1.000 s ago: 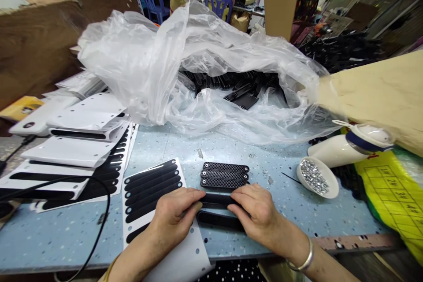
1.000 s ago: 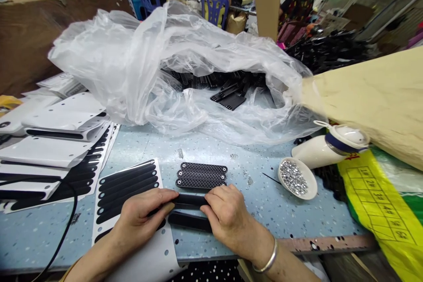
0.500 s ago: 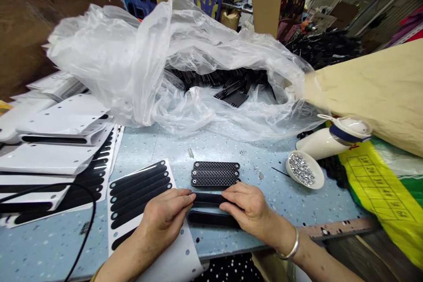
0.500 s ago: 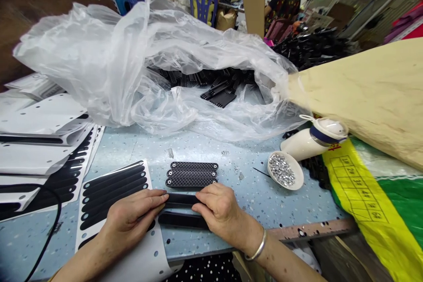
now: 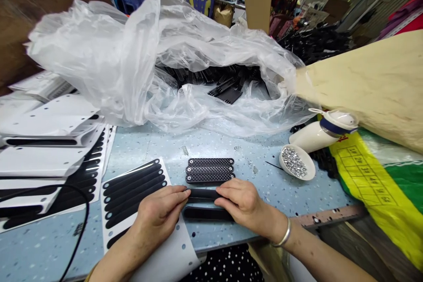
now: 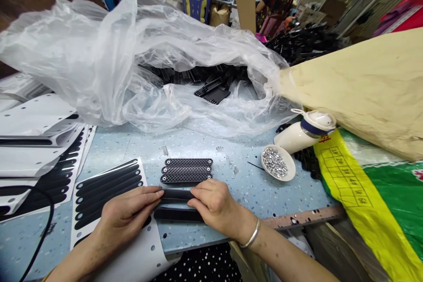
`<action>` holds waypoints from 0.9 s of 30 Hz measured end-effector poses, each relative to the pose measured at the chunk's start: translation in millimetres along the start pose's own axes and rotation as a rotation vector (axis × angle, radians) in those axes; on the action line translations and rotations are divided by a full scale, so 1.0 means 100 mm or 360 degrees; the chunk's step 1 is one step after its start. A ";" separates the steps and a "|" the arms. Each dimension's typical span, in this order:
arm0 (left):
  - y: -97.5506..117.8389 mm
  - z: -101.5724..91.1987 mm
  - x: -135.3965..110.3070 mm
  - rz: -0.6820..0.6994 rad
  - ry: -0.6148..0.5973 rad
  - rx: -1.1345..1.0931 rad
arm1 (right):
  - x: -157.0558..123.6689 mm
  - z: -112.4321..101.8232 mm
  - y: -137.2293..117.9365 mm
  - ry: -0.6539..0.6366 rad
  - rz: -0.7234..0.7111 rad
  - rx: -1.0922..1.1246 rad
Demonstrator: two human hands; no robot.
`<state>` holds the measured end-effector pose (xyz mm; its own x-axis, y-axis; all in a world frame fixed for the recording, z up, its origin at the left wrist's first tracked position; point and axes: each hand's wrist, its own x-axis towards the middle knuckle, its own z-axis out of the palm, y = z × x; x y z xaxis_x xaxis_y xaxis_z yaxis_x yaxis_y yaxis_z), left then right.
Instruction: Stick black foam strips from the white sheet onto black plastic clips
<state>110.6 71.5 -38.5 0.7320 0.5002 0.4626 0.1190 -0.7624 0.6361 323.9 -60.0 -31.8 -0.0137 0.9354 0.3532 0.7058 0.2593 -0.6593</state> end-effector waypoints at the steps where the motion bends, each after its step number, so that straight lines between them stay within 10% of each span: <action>1: 0.00 0.00 0.01 0.0001 -0.0006 -0.0006 | 0.00 0.00 0.01 0.0032 0.0025 0.0039; 19: -0.02 -0.03 0.02 -0.0020 -0.0044 0.0013 | -0.13 -0.03 0.03 0.0274 0.0124 0.0025; 27: 0.01 -0.03 0.06 -0.0013 -0.0079 0.0016 | -0.49 -0.32 0.12 0.0588 0.0592 -0.0085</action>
<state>113.0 74.8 -33.7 0.7631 0.4860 0.4260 0.1318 -0.7624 0.6336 356.0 -110.4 -36.0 0.4885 0.8124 0.3184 0.6508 -0.0961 -0.7532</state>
